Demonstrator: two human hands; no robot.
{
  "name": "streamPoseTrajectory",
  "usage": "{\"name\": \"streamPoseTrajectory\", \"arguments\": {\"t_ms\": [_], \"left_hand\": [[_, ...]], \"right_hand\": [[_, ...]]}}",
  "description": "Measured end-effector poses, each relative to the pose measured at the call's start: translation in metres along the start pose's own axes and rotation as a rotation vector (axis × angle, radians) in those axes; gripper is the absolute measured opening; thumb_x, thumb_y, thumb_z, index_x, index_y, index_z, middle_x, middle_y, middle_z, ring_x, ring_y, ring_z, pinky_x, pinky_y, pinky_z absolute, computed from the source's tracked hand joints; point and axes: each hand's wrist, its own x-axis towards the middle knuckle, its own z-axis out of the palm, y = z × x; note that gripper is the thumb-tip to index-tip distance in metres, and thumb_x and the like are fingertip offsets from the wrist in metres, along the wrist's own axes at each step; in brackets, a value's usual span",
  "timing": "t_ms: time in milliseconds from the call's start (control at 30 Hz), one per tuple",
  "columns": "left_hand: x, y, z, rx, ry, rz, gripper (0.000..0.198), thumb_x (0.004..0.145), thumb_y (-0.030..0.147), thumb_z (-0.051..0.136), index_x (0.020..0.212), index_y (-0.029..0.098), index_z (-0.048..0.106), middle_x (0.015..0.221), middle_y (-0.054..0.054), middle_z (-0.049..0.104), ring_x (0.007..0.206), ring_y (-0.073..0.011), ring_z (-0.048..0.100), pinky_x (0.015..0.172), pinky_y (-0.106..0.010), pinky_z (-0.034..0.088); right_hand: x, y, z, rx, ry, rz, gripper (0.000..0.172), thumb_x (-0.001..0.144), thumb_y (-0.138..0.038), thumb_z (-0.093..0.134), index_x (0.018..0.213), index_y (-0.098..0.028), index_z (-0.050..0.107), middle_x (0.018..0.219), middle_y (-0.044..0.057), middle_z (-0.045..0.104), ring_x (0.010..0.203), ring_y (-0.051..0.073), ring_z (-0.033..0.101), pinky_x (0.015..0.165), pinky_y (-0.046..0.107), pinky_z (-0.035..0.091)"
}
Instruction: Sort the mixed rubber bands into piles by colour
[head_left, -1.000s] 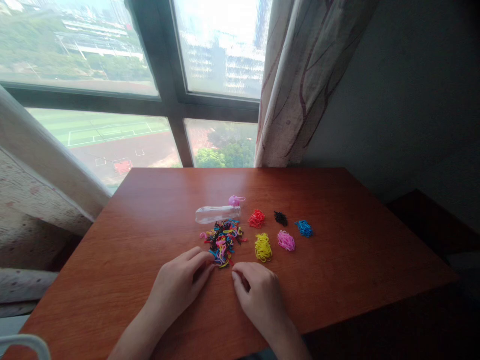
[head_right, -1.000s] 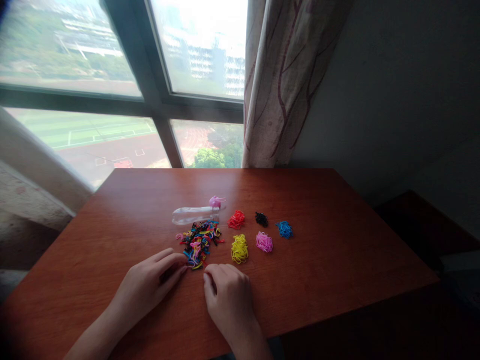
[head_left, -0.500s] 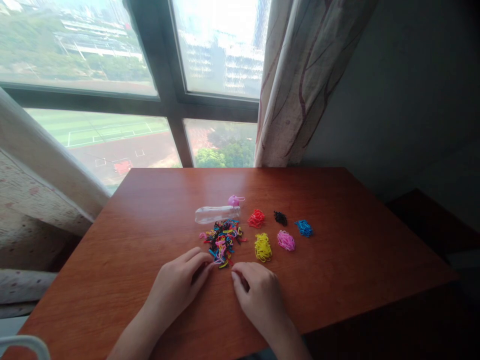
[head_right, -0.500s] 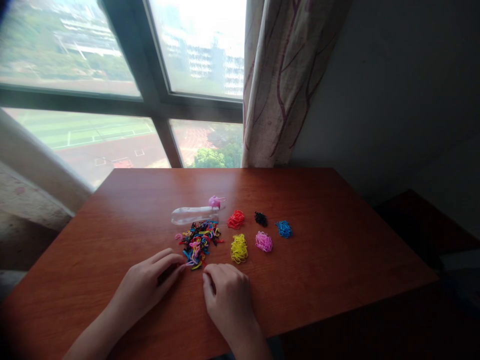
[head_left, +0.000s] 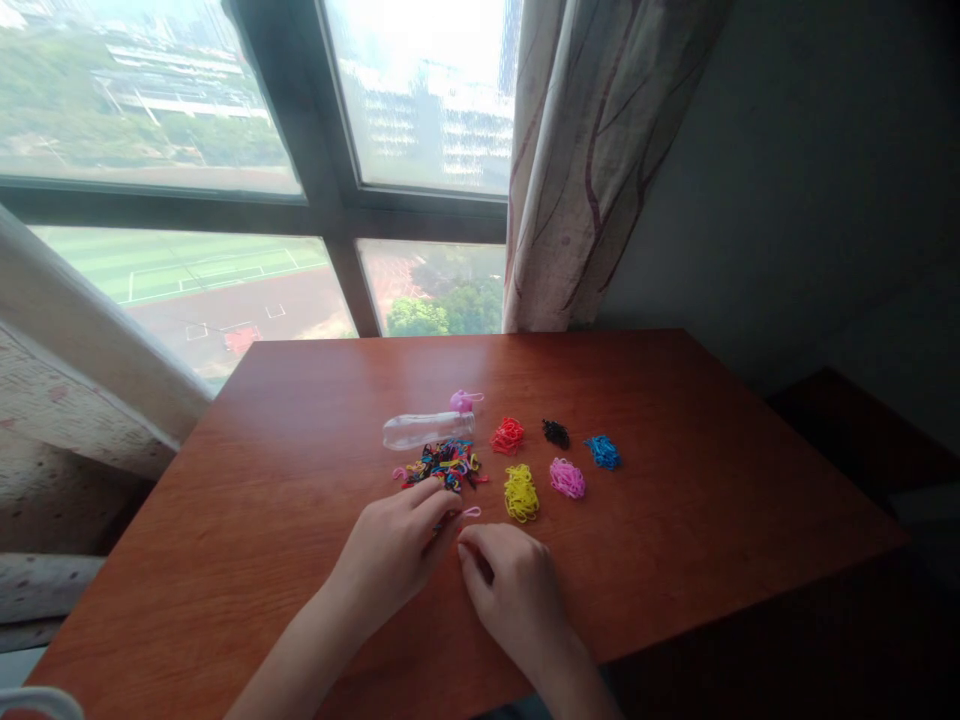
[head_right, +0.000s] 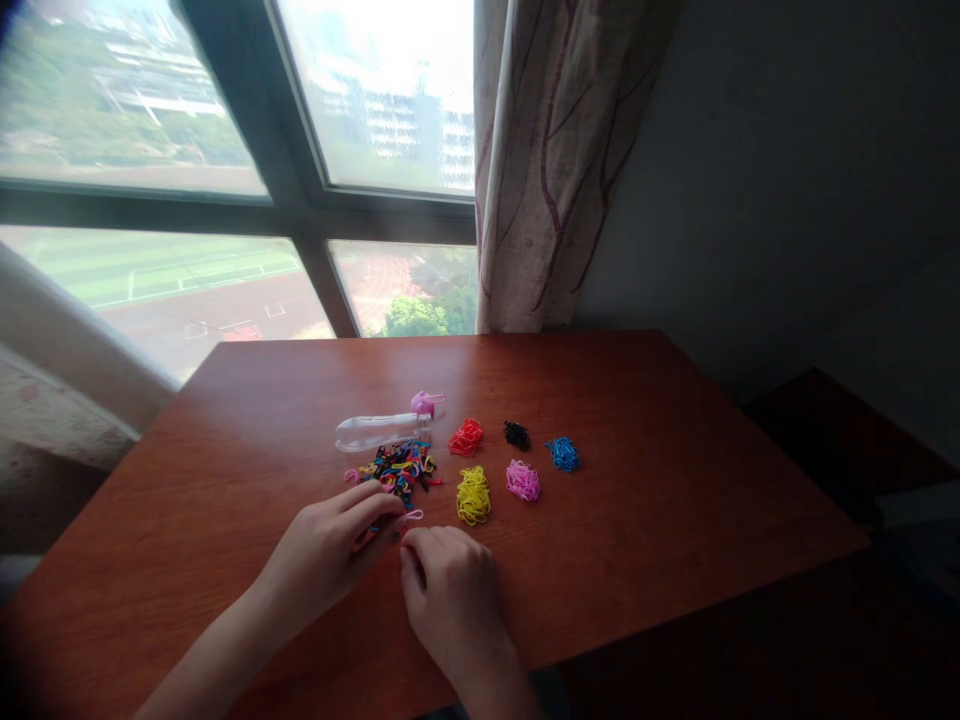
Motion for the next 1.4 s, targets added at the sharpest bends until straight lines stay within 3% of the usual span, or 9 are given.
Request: {"name": "streamPoseTrajectory", "arguments": {"t_ms": [133,300,500,600,733,867,1000,1167,1400], "left_hand": [[0.050,0.021,0.001,0.110,-0.122,0.079,0.018,0.095,0.025,0.048,0.090,0.021,0.065,0.088,-0.003,0.069,0.077,-0.0165,0.067,0.059,-0.023,0.044],[0.105,0.046,0.021,0.123,-0.197,0.177,0.017,0.093,0.026,0.050,0.090,0.021,0.066,0.092,-0.004,0.071,0.074,-0.0178,0.068,0.056,-0.024,0.044],[0.128,0.058,0.047,0.139,-0.246,0.237,0.010,0.087,0.023,0.058,0.084,0.019,0.066,0.087,-0.006,0.071,0.071,-0.0215,0.069,0.058,-0.028,0.048],[0.121,0.058,0.041,0.142,-0.232,0.226,0.013,0.089,0.028,0.057,0.090,0.020,0.066,0.092,-0.006,0.071,0.075,-0.0232,0.070,0.058,-0.029,0.048],[0.096,0.046,0.013,0.146,-0.192,0.160,0.015,0.091,0.031,0.055,0.094,0.021,0.066,0.092,-0.005,0.070,0.077,-0.0213,0.069,0.058,-0.027,0.047],[0.056,0.015,-0.015,0.151,-0.123,0.023,0.017,0.093,0.029,0.050,0.093,0.022,0.066,0.087,-0.003,0.070,0.076,-0.0182,0.068,0.061,-0.025,0.046],[0.010,-0.019,-0.028,0.170,-0.042,-0.150,0.019,0.094,0.036,0.050,0.095,0.026,0.066,0.088,0.000,0.071,0.070,-0.0157,0.067,0.058,-0.023,0.042],[-0.025,-0.038,-0.025,0.171,0.013,-0.322,0.021,0.094,0.036,0.048,0.096,0.025,0.066,0.086,0.001,0.070,0.070,-0.0158,0.067,0.058,-0.024,0.043],[-0.031,-0.031,-0.004,0.075,-0.022,-0.309,0.020,0.095,0.029,0.045,0.103,0.026,0.064,0.101,-0.001,0.069,0.085,-0.0176,0.069,0.070,-0.025,0.049]], "right_hand": [[0.000,-0.001,-0.001,-0.084,-0.010,0.038,0.013,0.087,-0.014,0.054,0.076,-0.022,0.057,0.074,-0.002,0.064,0.071,0.015,0.059,0.062,0.026,0.028],[0.001,-0.003,-0.004,-0.121,-0.065,0.047,0.014,0.085,-0.012,0.054,0.078,-0.022,0.060,0.077,-0.001,0.067,0.073,0.015,0.061,0.061,0.026,0.028],[0.002,-0.002,-0.001,-0.144,-0.073,0.054,0.017,0.077,-0.006,0.055,0.078,-0.021,0.064,0.077,0.000,0.069,0.073,0.016,0.063,0.060,0.025,0.029],[0.001,-0.002,-0.001,-0.153,-0.058,0.051,0.017,0.075,-0.006,0.055,0.077,-0.021,0.064,0.075,0.001,0.069,0.071,0.016,0.063,0.060,0.025,0.030],[0.001,-0.004,-0.001,-0.115,0.003,0.031,0.015,0.081,-0.010,0.054,0.077,-0.022,0.062,0.074,0.000,0.068,0.069,0.016,0.062,0.060,0.025,0.031],[0.001,-0.004,0.001,-0.044,0.049,0.042,0.015,0.087,-0.013,0.053,0.079,-0.023,0.061,0.075,-0.001,0.067,0.070,0.015,0.062,0.062,0.024,0.034],[0.000,-0.003,0.003,0.022,0.052,0.023,0.017,0.089,-0.012,0.051,0.086,-0.024,0.064,0.082,0.000,0.069,0.076,0.016,0.064,0.068,0.024,0.037],[0.000,-0.002,0.005,0.011,0.080,0.033,0.020,0.089,-0.011,0.052,0.092,-0.024,0.066,0.083,0.000,0.070,0.076,0.016,0.065,0.069,0.024,0.039],[0.001,-0.004,0.004,-0.032,0.091,0.015,0.020,0.087,-0.011,0.053,0.092,-0.024,0.068,0.081,0.001,0.071,0.075,0.017,0.066,0.069,0.023,0.042]]}}
